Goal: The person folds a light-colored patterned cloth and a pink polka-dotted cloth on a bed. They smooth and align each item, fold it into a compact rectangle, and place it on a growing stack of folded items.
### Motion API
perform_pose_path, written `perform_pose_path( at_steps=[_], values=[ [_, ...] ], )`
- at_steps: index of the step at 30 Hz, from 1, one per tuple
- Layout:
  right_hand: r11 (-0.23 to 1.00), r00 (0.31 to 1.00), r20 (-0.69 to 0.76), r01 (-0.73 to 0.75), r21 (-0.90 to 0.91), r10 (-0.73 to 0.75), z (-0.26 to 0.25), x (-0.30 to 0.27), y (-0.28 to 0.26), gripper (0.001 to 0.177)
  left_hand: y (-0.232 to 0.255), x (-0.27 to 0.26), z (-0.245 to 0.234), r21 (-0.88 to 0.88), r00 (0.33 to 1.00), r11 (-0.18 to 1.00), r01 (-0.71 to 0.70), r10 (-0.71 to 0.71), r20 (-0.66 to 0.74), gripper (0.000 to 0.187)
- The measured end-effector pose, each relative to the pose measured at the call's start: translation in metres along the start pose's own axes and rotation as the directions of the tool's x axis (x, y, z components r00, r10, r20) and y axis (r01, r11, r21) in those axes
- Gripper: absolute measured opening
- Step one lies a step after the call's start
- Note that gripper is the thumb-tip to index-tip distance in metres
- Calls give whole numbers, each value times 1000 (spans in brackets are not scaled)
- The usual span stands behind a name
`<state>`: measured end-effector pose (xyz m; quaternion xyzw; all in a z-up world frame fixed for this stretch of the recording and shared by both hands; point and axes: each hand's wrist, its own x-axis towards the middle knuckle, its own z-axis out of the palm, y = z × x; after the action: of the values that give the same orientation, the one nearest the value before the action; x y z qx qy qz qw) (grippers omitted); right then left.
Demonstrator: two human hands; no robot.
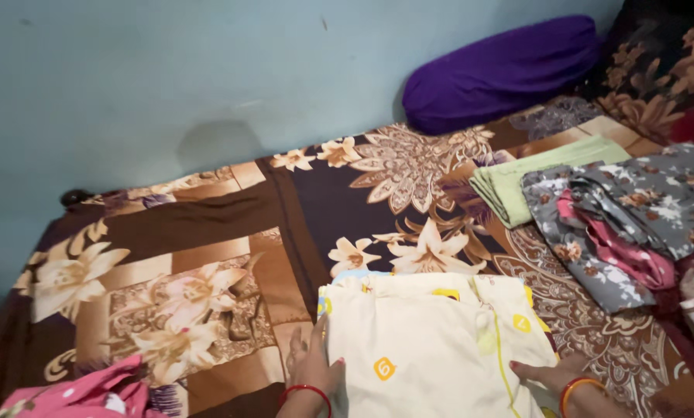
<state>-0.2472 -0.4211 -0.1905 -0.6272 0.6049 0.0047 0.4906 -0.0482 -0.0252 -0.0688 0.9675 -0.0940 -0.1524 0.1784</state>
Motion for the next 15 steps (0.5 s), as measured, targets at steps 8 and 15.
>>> perform_pose_path(
  at_steps=[8, 15],
  values=[
    [945, 955, 161, 204, 257, -250, 25, -48, -16, 75, 36, -9, -14, 384, 938, 885, -262, 139, 318, 77],
    [881, 872, 487, -192, 432, -49, 2, -104, -79, 64, 26, 19, -1, 295, 900, 936, -192, 47, 434, 70]
  ],
)
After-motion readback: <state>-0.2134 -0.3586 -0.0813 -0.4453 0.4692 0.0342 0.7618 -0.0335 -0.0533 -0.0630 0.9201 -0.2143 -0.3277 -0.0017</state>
